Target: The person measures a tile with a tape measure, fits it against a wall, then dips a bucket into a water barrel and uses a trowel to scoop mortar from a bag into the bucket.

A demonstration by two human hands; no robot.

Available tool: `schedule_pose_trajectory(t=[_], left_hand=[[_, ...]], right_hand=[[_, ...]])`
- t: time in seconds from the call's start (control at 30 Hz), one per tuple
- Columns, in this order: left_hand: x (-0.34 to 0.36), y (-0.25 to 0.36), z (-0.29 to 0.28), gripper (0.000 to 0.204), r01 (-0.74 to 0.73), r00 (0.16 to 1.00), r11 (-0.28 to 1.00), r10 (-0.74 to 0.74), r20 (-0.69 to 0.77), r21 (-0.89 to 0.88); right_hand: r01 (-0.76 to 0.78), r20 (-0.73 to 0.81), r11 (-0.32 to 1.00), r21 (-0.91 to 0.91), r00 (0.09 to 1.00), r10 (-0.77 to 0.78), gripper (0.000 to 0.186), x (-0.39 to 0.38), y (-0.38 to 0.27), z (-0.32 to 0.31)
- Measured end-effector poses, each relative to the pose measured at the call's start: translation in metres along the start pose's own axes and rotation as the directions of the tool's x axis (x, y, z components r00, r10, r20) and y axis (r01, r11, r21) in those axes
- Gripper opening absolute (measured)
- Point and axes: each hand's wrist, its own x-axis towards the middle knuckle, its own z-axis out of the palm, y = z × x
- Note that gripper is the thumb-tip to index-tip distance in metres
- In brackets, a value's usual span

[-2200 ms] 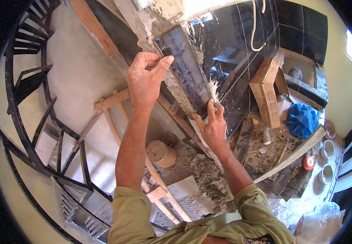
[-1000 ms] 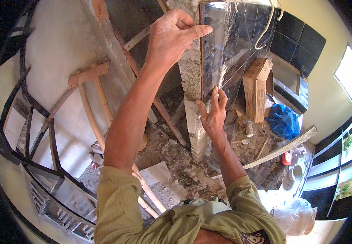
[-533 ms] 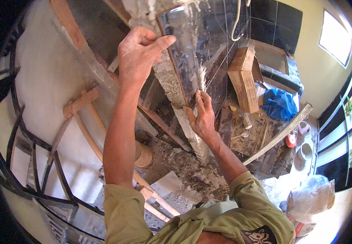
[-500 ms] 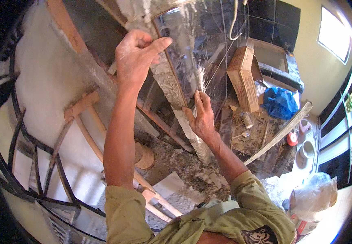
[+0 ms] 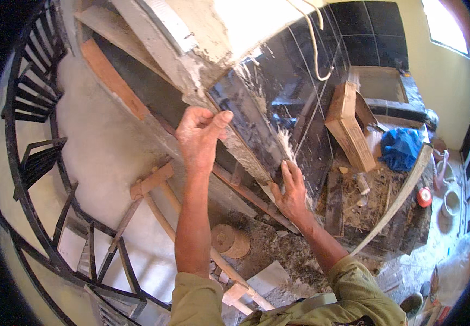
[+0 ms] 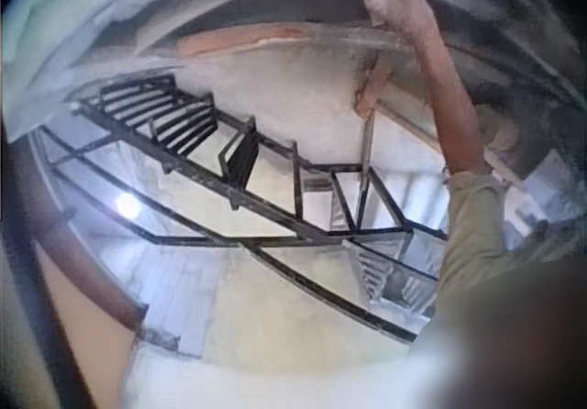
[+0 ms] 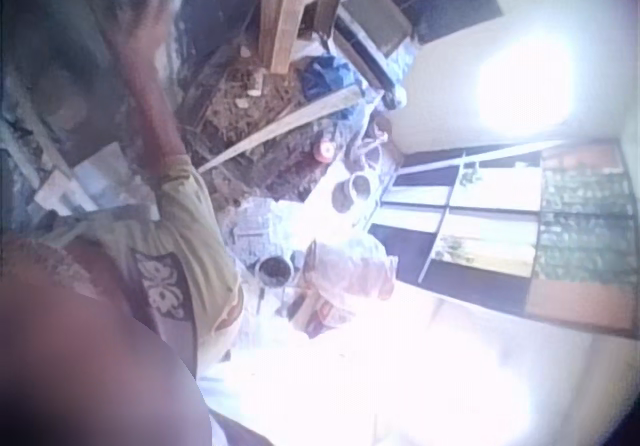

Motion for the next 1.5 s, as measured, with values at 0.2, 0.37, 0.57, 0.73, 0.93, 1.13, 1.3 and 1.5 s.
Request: schedule_pose_trajectory(t=[0.2, 0.37, 0.57, 0.73, 0.93, 1.13, 1.3, 1.5], left_hand=[[-0.003, 0.001, 0.005, 0.032, 0.005, 0.999, 0.999, -0.007, -0.036, -0.051], [0.001, -0.004, 0.002, 0.03, -0.005, 1.0, 1.0, 0.004, -0.03, -0.027], [0.0, -0.005, 0.003, 0.031, 0.005, 1.0, 0.997, -0.008, -0.031, -0.075], [0.0, -0.004, 0.001, 0.033, -0.005, 1.0, 0.999, 0.004, -0.026, -0.036], [-0.002, -0.004, 0.003, 0.033, -0.015, 0.999, 1.0, 0.015, -0.034, -0.004], [-0.002, -0.002, 0.005, 0.032, 0.005, 0.999, 1.0, -0.006, -0.049, -0.017], [-0.002, 0.001, 0.005, 0.032, 0.005, 1.0, 1.0, -0.005, -0.031, 0.014], [-0.001, -0.002, 0.007, 0.031, 0.011, 0.999, 1.0, -0.011, -0.043, 0.003]], right_hand=[[-0.01, 0.015, 1.0, -0.006, 1.0, 0.01, 0.068, -0.002, 0.004, 0.002], [-0.003, 0.032, 0.999, -0.036, 0.999, 0.004, 0.067, 0.003, 0.005, 0.001], [0.0, 0.022, 1.0, 0.008, 1.0, -0.001, 0.07, 0.003, 0.005, 0.001], [0.001, 0.031, 1.0, -0.016, 1.0, -0.001, 0.068, 0.003, 0.001, -0.001], [-0.004, 0.055, 1.0, -0.022, 0.998, 0.005, 0.068, 0.0, 0.004, -0.003], [0.014, 0.042, 1.0, -0.007, 0.999, -0.014, 0.067, 0.001, 0.006, -0.005], [0.021, 0.027, 1.0, 0.003, 0.999, -0.021, 0.065, 0.001, 0.01, -0.005], [0.024, 0.005, 0.999, 0.035, 1.0, -0.024, 0.065, -0.002, 0.021, 0.002]])
